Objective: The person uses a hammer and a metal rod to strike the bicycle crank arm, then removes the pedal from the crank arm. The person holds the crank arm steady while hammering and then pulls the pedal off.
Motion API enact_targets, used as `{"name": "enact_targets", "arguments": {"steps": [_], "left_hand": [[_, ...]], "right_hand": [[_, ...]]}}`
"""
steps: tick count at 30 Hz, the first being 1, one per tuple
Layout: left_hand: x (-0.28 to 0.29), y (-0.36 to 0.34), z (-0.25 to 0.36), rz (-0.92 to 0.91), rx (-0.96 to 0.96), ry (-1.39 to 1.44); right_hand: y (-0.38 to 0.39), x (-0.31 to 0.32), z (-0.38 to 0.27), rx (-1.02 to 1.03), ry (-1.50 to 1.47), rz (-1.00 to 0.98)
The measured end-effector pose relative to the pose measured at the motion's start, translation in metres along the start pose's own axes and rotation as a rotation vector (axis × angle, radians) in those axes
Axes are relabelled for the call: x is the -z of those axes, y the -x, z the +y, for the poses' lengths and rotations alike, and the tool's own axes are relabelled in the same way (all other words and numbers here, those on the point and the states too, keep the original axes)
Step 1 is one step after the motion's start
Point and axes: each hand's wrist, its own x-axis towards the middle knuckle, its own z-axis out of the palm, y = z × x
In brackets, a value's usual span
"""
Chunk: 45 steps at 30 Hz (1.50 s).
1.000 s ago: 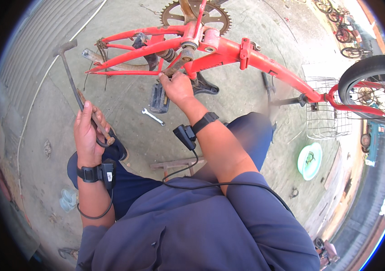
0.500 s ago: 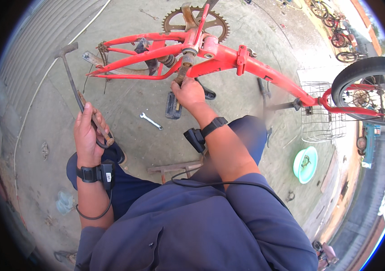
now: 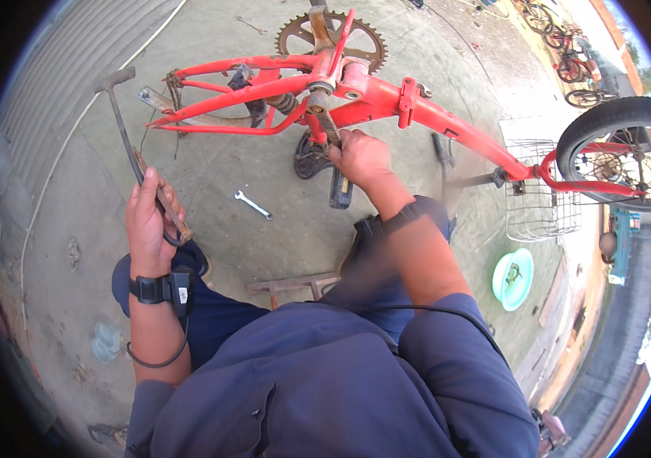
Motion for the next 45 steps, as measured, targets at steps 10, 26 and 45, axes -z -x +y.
{"name": "enact_targets", "arguments": {"steps": [10, 26, 45], "left_hand": [[-0.005, -0.001, 0.000, 0.009, 0.008, -0.037], [-0.007, 0.002, -0.002, -0.014, 0.010, 0.004], [-0.001, 0.011, 0.003, -0.013, 0.017, 0.078]], "right_hand": [[0.011, 0.062, 0.025, 0.123, 0.334, -0.137], [0.024, 0.101, 0.034, 0.140, 0.300, -0.150], [-0.027, -0.102, -0.088, -0.551, -1.386, -0.111]]}}
